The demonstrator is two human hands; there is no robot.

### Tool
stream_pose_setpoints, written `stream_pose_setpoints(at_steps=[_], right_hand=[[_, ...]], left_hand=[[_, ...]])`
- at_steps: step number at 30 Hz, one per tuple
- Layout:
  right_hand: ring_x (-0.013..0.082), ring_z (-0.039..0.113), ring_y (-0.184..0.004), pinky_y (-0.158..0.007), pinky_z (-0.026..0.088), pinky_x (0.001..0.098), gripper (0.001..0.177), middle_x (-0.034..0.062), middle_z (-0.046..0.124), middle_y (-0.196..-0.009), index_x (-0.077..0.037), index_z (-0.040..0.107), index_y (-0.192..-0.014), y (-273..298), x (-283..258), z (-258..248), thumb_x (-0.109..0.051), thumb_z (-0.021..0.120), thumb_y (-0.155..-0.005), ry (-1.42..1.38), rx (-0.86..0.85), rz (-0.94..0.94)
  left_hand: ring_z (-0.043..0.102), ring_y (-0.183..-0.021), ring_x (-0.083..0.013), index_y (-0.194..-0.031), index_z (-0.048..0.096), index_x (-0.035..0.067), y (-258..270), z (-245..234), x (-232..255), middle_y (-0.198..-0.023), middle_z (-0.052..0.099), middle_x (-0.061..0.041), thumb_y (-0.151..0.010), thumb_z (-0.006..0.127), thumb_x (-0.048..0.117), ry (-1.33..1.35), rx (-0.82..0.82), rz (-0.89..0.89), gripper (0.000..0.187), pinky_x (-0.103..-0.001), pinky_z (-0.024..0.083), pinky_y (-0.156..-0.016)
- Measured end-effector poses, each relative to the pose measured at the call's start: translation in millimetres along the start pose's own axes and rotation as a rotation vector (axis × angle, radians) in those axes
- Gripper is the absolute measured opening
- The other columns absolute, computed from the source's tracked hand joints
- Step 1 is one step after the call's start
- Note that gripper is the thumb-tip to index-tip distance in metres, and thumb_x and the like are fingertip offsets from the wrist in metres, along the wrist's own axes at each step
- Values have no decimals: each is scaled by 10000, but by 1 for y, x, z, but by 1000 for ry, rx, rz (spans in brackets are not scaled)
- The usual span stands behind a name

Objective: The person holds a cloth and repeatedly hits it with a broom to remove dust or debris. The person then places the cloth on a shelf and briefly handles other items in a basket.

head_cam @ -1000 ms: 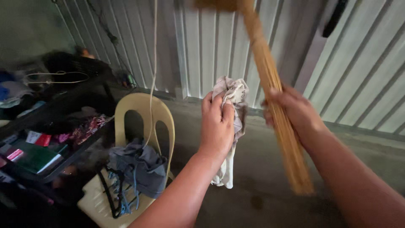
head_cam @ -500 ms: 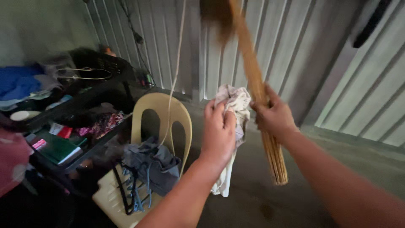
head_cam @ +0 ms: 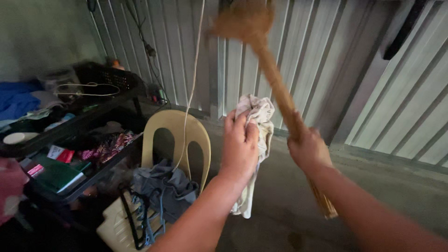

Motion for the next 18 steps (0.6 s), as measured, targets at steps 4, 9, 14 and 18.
stream_pose_setpoints(at_steps=[4, 9, 14, 18], right_hand=[[369, 744, -1033, -943, 615, 465, 921, 223, 668, -1274, -316, 174, -1664, -23, -16, -18, -171, 664, -897, -15, -97, 40], [353, 727, -977, -803, 638, 445, 906, 221, 658, -1260, -323, 193, -1629, -7, 3, -28, -156, 674, -879, 154, -48, -124], [321, 737, -879, -789, 623, 407, 884, 222, 696, -1181, -305, 171, -1676, -26, 1, -36, -207, 657, -944, -81, -55, 77], [258, 642, -749, -708, 600, 383, 816, 175, 769, -1155, -323, 336, -1622, -36, -5, -32, -225, 693, -895, -244, -307, 133]], left_hand=[[550, -1235, -454, -1278, 609, -23, -3, 4, 3, -1410, 504, -276, -1019, 537, 176, -9, -11, -2, 335, -470, 437, -1064], [535, -1267, -457, -1290, 612, -31, -4, 3, 4, -1429, 483, -281, -1033, 518, 178, -10, -25, 3, 344, -470, 419, -1086], [567, -1231, -423, -1279, 604, -31, -1, 2, 8, -1397, 512, -250, -1021, 514, 201, 12, -78, -84, 359, -448, 442, -1062], [552, -1240, -426, -1308, 607, -26, -3, 4, 13, -1404, 503, -237, -1017, 495, 176, 82, -60, -35, 372, -444, 444, -1057]])
Point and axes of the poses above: each hand's wrist, its own y-axis away from the middle knuckle, its own z-axis out of the palm, x = y × z, the point moved 2 cm from there along -y, towards the middle knuckle
